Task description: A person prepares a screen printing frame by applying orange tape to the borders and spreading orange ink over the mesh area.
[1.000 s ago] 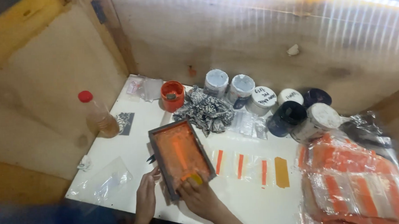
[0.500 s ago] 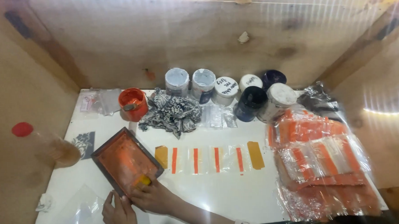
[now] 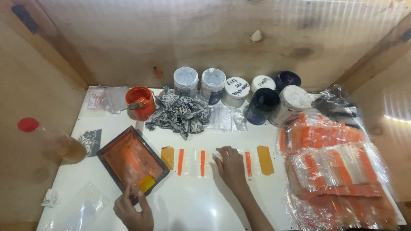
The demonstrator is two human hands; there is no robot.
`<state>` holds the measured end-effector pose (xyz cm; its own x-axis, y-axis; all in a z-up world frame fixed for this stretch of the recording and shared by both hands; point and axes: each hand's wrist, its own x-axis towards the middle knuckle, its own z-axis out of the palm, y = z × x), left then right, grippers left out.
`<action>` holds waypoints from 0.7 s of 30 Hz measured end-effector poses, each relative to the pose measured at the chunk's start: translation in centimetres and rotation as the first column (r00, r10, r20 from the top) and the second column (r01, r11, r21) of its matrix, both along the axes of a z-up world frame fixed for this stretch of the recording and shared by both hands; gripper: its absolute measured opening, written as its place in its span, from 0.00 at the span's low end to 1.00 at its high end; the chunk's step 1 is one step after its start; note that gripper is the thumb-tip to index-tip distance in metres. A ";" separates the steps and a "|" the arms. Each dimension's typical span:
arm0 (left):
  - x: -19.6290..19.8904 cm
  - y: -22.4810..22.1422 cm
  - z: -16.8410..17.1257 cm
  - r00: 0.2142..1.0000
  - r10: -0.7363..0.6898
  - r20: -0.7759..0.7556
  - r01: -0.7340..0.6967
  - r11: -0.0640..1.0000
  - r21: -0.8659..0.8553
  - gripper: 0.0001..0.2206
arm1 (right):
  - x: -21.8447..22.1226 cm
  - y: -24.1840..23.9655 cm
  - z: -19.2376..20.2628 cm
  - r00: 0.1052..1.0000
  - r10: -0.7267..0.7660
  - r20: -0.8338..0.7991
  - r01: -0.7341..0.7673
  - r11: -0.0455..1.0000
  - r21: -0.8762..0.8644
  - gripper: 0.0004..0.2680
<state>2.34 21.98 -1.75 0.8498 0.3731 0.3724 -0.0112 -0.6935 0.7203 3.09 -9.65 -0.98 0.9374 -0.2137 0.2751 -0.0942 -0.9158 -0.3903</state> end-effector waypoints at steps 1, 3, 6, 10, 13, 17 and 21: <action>-0.4 -0.2 -0.6 1.000 0.006 0.003 -0.006 1.000 0.003 0.16 | 1.7 -0.1 0.2 1.000 0.006 0.003 -0.006 1.000 0.003 0.11; -0.9 -0.7 -1.9 0.994 -0.090 0.055 0.091 0.996 0.002 0.14 | 5.1 -0.2 0.7 0.995 0.033 -0.095 -0.031 0.999 0.024 0.16; -2.0 -2.2 -2.5 0.984 -0.156 0.088 0.158 0.987 -0.021 0.13 | 11.2 1.0 3.4 0.992 0.086 -0.096 -0.081 0.995 0.056 0.22; -3.0 -3.7 -3.1 0.953 -0.235 0.190 0.228 0.972 0.057 0.10 | 16.8 4.1 5.7 0.973 0.022 -0.229 0.047 0.956 0.291 0.32; -3.8 -5.1 -2.1 0.947 -0.277 0.162 0.287 0.957 -0.040 0.07 | 19.4 4.1 1.3 0.936 0.005 -0.353 0.094 0.960 0.264 0.21; -4.5 -6.3 1.1 0.908 -0.389 -0.159 0.309 0.875 -0.374 0.09 | 20.3 1.8 0.4 0.979 -0.007 0.202 -0.094 0.869 0.485 0.15; -3.1 -7.1 5.6 0.734 -0.562 -0.381 -0.007 0.556 -0.831 0.14 | 13.2 -0.2 11.4 0.869 -0.040 0.494 -0.393 0.553 0.735 0.12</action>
